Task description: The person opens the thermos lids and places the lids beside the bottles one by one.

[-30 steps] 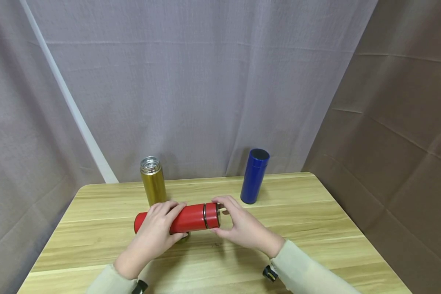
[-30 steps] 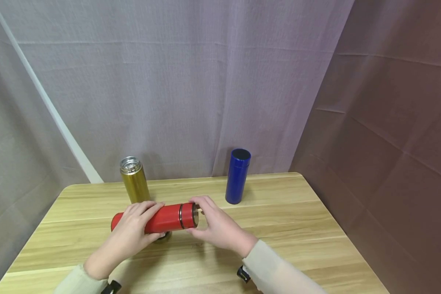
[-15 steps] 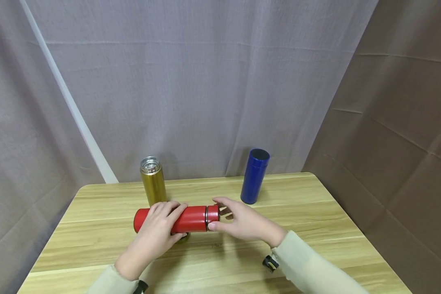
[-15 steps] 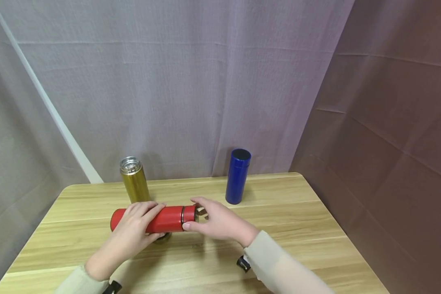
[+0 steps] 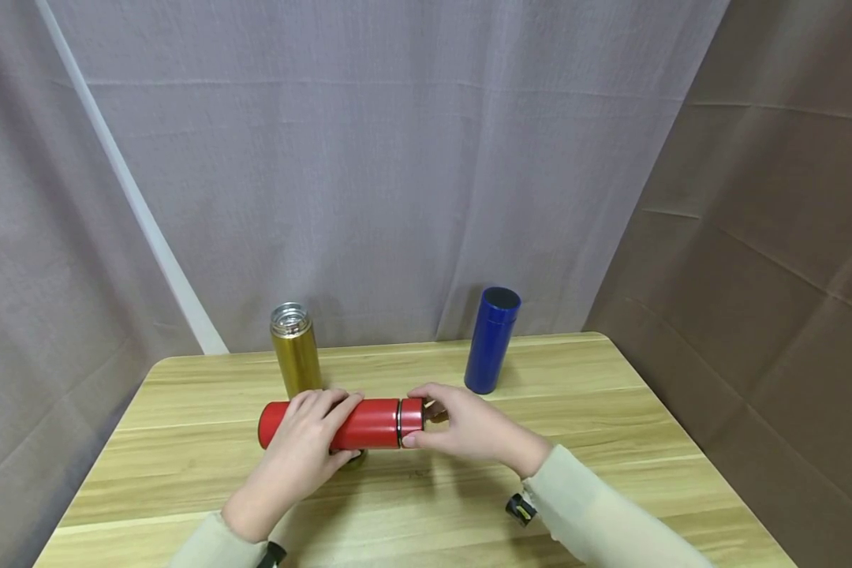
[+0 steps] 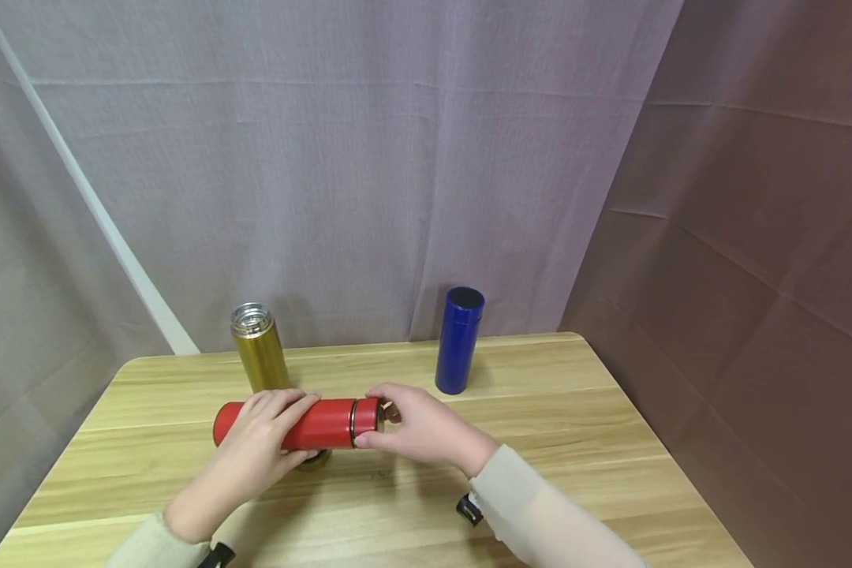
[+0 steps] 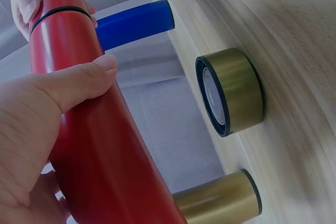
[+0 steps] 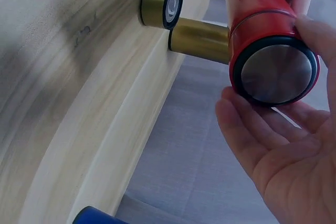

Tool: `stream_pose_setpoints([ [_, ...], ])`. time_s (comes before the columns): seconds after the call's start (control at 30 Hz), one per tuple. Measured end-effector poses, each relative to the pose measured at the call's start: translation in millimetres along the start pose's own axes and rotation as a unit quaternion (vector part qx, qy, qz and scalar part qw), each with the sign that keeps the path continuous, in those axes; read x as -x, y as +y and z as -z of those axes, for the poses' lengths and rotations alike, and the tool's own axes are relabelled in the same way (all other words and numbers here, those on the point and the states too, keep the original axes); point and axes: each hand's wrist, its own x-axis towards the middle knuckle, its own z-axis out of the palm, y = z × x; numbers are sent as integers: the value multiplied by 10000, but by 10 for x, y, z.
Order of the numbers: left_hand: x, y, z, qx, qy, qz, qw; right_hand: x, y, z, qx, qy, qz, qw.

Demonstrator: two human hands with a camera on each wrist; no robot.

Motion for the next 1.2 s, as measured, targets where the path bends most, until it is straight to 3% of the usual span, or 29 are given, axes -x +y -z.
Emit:
stream_pose_setpoints([
  [0.47,11,12,-1,-53,-31,-47,10000,38,-81,-63,1403,179,296,9895],
  [0.93,8,11,-2,-132,19,-84,9999,23,-78,-64,1489,163,349,9881],
  [1.07,5,9,4,-142,-27,10,9999,24,-102,-75,1720,279,604,9828],
  [1.2,0,6,15,-111,-114,156,9998,20,-127,-91,2128,536,1034,9701],
])
